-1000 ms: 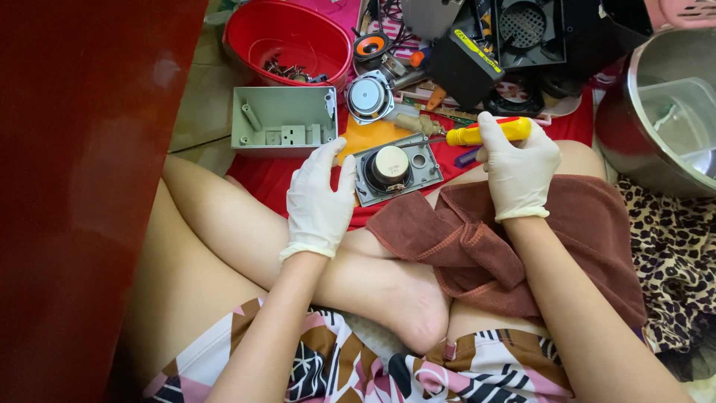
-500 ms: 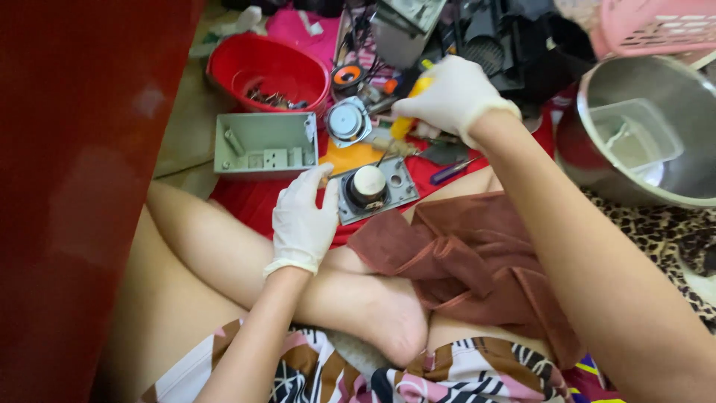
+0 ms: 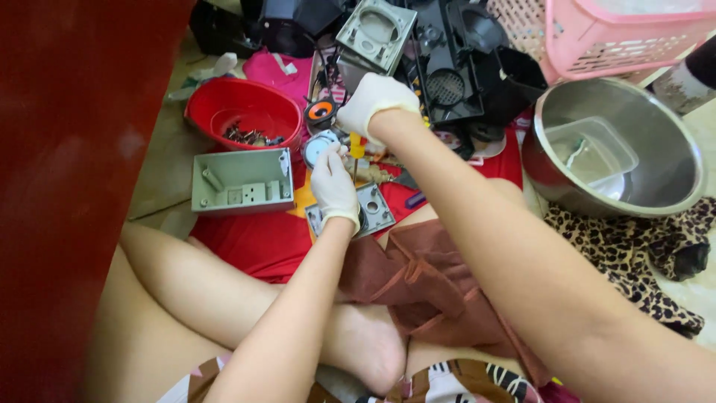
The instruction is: The person sits on the floor and uses a screwdriver to disassemble a small electronic component, removing screws and separating parts. They wipe the component with a cloth and place the removed screws into a red container.
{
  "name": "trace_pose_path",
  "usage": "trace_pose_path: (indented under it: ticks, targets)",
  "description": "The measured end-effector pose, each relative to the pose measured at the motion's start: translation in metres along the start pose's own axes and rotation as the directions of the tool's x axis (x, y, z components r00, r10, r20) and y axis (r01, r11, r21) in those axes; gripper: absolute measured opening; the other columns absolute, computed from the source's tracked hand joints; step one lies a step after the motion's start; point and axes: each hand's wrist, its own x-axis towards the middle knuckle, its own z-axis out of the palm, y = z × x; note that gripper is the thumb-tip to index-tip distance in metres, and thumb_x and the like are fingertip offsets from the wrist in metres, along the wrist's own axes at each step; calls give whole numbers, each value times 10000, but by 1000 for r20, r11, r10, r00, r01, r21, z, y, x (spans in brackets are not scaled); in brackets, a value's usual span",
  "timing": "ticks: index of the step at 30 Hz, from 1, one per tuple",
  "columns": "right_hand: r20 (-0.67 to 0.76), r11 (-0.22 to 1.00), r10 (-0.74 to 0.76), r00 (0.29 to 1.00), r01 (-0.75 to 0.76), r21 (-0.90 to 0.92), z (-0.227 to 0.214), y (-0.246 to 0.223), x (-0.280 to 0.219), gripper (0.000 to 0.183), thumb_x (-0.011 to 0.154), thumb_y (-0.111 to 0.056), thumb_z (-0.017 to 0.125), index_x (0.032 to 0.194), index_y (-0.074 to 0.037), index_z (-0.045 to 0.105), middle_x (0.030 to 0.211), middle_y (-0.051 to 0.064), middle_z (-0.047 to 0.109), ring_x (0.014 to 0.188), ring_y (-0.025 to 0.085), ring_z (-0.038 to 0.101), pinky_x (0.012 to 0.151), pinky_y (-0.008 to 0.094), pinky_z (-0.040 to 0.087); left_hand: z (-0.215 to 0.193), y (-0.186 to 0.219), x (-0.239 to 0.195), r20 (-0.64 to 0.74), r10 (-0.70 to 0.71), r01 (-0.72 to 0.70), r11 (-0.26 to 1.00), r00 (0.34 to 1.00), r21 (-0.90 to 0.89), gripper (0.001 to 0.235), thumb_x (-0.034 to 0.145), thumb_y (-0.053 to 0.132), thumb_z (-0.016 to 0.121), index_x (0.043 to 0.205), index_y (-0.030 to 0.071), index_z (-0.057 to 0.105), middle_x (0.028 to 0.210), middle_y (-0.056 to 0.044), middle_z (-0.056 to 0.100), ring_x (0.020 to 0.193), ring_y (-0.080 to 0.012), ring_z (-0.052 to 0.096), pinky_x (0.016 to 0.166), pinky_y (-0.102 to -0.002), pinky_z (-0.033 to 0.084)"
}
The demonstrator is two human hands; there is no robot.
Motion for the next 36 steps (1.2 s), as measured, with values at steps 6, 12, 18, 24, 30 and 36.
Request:
trace_pose_path:
  ticks: [6,12,18,24,30,36]
  targets:
    - [206,994,110,972,-104,-35,-21,-10,-6,461,721,-322,549,1075,-31,595,1050,126,627,1038,264,573,850,392,464,7,10,-5,45,-351,341,927,935,157,456,890,459,354,1029,132,640,1026,-78,647,1074,-277,536,972,-405,377]
    - [277,999,-36,960,42,-15,-12,-2,6,466,701,-314,648,1042,1,605,978,170,637,985,304,598,816,405,488,7,7,-9,8,-315,309,933,949,182,506,922,484,261,877,212,685,862,11,689,986,-231,587,911,-355,416]
    - [470,945,-246,848,317,-77,-23,-3,9,383,673,-334,712,965,-94,654,954,116,659,946,297,621,807,407,491,4,-3,-7,27,-294,288,949,956,128,559,921,483,267,918,102,675,934,-116,663,1012,-317,556,924,-412,396]
    - [594,902,-280,754,418,-106,-49,-2,-4,267,699,-144,729,954,-105,662,1000,129,642,1013,311,583,890,384,446,2,22,-10,43,-286,279,953,957,118,540,930,454,241,885,155,688,868,-48,690,968,-261,594,904,-368,424]
    - [516,817,-388,764,544,-190,-26,16,-6,280,654,-95,751,916,-166,681,990,105,632,978,323,588,863,397,470,2,1,-7,53,-251,242,960,966,139,498,925,455,280,842,205,703,814,-15,692,932,-218,614,885,-341,439]
    - [476,747,-494,728,635,-196,-21,6,-8,360,591,-15,744,910,-168,682,939,108,647,924,335,609,862,419,473,19,-10,23,54,-417,421,895,907,-147,515,852,526,396,1029,106,635,1131,-87,602,1144,-285,485,1024,-406,307]
